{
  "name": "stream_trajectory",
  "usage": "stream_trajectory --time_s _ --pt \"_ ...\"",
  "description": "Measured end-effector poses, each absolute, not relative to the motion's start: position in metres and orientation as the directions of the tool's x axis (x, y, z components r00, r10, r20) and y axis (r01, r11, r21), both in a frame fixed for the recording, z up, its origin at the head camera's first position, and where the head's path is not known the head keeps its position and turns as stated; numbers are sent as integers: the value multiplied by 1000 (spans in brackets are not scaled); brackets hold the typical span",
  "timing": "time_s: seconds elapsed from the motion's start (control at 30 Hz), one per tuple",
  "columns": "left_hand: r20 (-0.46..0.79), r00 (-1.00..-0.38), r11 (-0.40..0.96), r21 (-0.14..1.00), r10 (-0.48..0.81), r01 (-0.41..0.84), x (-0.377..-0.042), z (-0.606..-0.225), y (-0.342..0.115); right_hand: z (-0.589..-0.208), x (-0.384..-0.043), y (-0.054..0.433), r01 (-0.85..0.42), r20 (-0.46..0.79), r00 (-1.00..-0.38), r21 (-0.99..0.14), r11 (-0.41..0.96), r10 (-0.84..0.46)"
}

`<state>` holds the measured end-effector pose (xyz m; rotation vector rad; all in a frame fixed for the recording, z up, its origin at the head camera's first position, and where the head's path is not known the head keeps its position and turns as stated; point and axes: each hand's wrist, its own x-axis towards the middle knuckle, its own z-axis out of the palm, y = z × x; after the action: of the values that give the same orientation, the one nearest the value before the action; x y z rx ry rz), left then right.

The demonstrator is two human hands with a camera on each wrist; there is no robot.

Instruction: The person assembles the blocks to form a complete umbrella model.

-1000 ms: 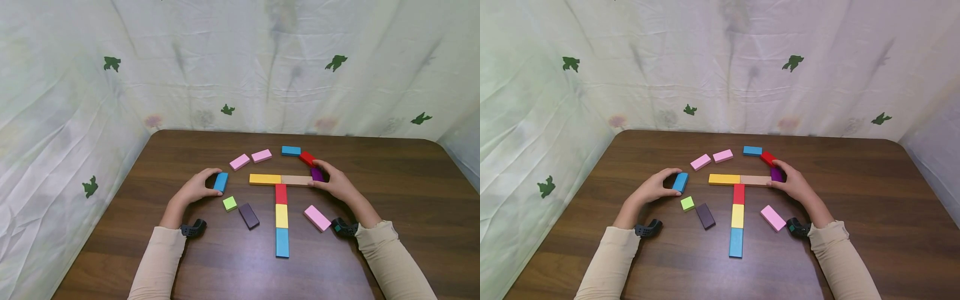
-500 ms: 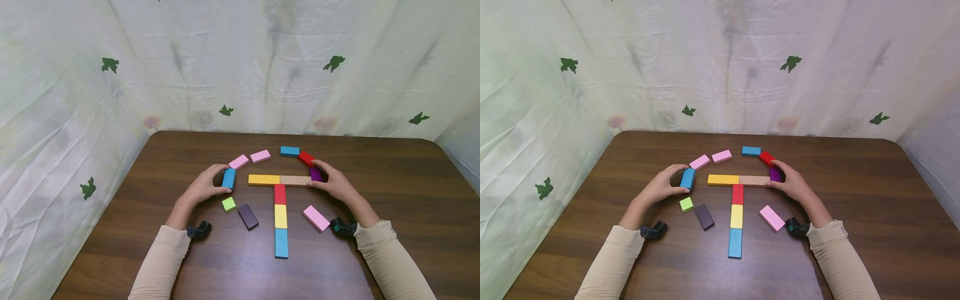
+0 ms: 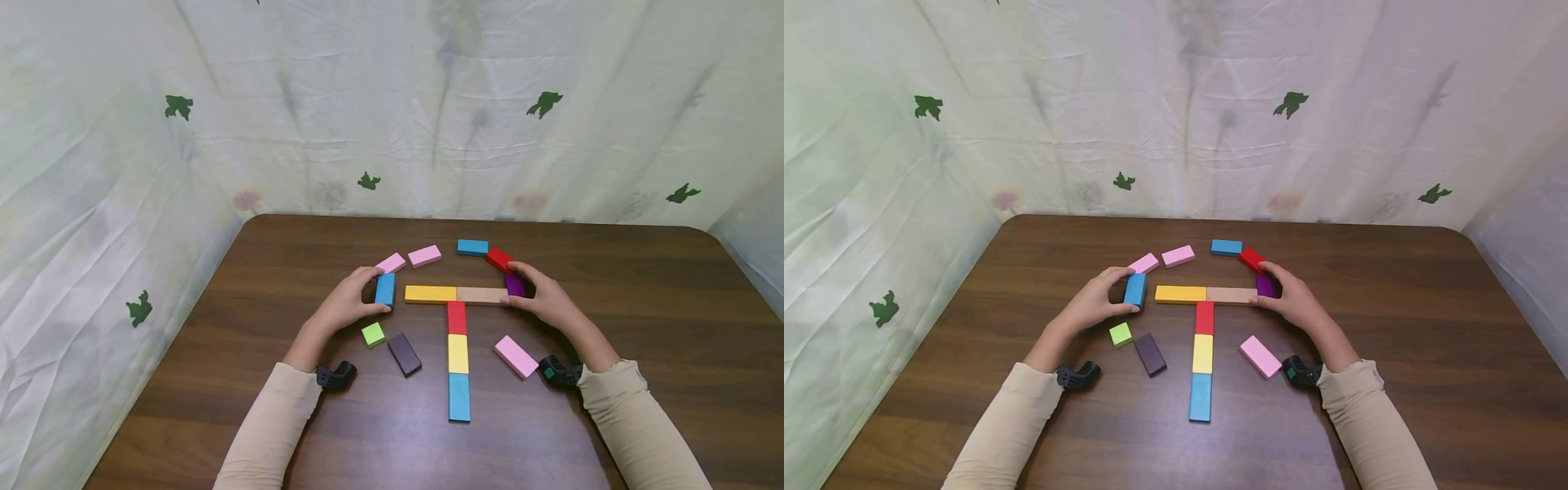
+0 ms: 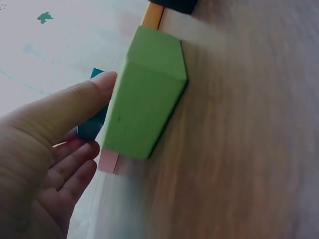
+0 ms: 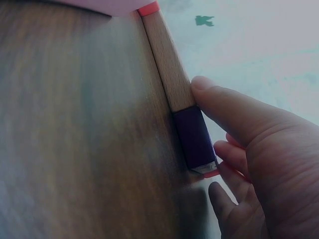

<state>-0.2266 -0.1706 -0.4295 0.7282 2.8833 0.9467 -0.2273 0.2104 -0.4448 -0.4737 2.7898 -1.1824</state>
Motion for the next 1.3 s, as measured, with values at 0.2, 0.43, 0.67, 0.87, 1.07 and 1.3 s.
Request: stream_trajectory --time_s 0.2,0.43,0.67,0.87,1.07,1.3 --pt "97 -890 719 552 446 421 -230 -433 -165 -447 -228 210 -264 66 -948 -715 648 -313" --pt "64 -887 741 524 458 420 -232 -438 -158 -449 -228 210 -275 81 -946 -712 646 -314" --pt "69 -896 737 542 440 404 -233 -441 -156 -449 -228 210 -280 90 -946 -710 646 -312" --pt "96 -895 738 532 435 415 -236 -444 -153 -449 -228 210 -284 95 -946 -707 647 -311" --pt "114 -896 740 525 428 420 -237 -446 -151 -450 -228 211 -283 95 -946 -707 648 -309" --pt "108 -899 748 517 425 416 -238 -446 -149 -450 -228 211 -279 90 -947 -710 647 -310"
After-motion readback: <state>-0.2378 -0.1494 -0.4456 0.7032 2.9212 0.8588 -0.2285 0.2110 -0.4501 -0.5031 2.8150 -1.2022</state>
